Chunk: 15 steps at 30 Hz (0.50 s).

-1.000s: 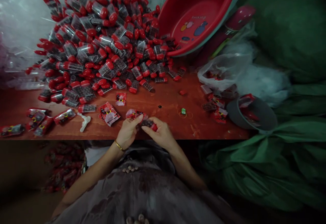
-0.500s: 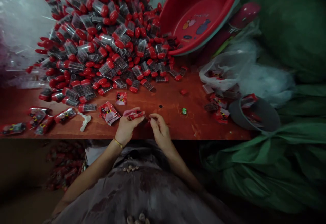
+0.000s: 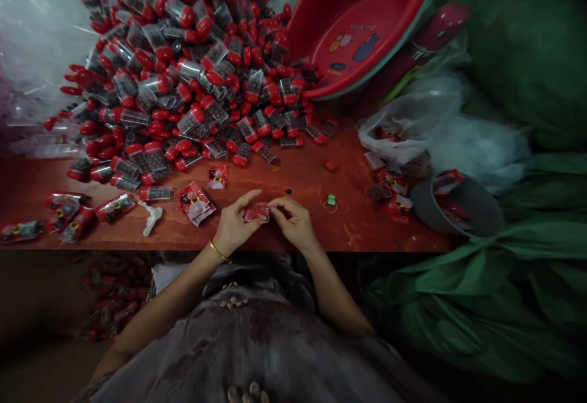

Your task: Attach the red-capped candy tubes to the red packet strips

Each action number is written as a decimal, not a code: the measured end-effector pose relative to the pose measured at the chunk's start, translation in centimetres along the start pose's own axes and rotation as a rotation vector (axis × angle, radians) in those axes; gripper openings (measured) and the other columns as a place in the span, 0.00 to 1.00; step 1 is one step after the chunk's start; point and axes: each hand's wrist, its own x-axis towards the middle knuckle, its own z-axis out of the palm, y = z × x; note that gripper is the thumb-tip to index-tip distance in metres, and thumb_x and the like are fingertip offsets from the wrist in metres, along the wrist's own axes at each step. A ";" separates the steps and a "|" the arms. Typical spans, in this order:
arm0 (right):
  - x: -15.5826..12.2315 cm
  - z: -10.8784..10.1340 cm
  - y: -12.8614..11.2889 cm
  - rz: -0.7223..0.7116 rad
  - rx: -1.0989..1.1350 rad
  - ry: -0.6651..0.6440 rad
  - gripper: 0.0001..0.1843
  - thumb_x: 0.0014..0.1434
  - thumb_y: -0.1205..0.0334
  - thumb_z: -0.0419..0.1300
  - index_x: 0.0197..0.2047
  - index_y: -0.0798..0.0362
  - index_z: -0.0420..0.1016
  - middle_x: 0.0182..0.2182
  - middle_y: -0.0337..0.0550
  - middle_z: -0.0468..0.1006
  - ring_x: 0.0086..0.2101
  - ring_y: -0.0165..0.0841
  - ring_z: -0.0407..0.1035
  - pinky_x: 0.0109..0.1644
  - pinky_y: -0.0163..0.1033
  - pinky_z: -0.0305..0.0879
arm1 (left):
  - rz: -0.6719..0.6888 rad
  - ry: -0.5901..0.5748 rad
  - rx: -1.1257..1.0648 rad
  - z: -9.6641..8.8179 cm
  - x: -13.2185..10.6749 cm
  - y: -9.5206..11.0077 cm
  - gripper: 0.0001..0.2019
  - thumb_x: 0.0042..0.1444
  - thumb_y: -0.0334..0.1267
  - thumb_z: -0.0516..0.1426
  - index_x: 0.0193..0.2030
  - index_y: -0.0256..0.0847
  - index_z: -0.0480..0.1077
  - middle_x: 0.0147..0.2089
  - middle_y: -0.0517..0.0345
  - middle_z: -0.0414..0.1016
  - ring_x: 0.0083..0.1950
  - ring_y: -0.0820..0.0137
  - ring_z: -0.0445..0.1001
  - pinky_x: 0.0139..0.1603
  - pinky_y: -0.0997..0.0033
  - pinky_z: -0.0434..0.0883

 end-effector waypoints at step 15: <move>-1.6 0.6 1.0 -0.010 -0.098 0.125 0.08 0.59 0.60 0.52 0.30 0.51 0.69 0.26 0.40 0.74 0.30 0.33 0.69 0.38 0.37 0.63 | 0.285 -0.204 0.702 -0.6 0.5 -1.6 0.14 0.52 0.38 0.57 0.45 0.43 0.75 0.47 0.55 0.79 0.52 0.61 0.74 0.57 0.59 0.67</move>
